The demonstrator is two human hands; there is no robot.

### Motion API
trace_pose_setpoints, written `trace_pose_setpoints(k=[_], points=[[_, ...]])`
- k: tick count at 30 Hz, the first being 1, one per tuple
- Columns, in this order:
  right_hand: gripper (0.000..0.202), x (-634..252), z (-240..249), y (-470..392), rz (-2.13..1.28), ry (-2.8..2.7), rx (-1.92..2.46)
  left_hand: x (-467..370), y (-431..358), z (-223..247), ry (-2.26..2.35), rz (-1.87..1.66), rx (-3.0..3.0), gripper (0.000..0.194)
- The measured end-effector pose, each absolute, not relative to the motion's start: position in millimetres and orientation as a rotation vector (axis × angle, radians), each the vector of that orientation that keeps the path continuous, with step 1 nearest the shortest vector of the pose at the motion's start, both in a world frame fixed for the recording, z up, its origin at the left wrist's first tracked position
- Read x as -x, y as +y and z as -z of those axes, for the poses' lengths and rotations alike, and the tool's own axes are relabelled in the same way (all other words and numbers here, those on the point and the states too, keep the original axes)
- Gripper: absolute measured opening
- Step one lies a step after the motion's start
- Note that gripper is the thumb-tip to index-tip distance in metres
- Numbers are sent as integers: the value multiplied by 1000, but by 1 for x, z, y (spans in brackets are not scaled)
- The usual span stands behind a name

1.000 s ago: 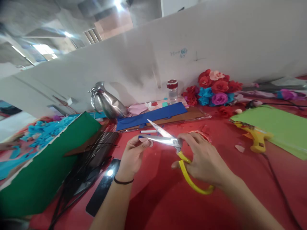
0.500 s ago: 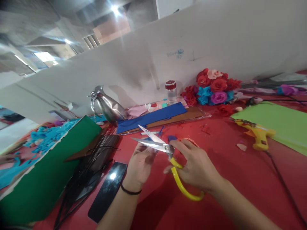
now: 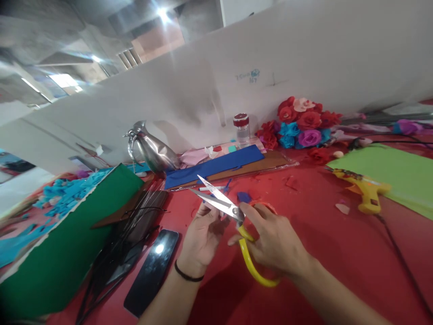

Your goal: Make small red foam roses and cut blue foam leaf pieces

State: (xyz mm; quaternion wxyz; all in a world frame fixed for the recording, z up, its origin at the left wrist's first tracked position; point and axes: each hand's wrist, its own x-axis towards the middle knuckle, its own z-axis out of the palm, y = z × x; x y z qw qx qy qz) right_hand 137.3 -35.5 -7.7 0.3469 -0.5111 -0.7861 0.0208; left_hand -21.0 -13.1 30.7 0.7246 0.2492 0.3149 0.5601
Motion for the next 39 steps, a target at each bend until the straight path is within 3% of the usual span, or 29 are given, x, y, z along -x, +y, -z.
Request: trace_pose_setpoints(k=[7,15,32,39], points=[[19,-140,0,-35,-306,-1931,1374,26,-7,-30,715,-1299,-625,32],[37,-142,-7,-36,-108,-2027,1466,29,-5,-33,761,-1301,-580,33],[30,-136,-2,-37,16,-2103,1444,31,-3,-33,714,-1303,-416,33],[27,-137,2,-37,-86,-2097,1402,31,-5,-33,705,-1292,-407,34]])
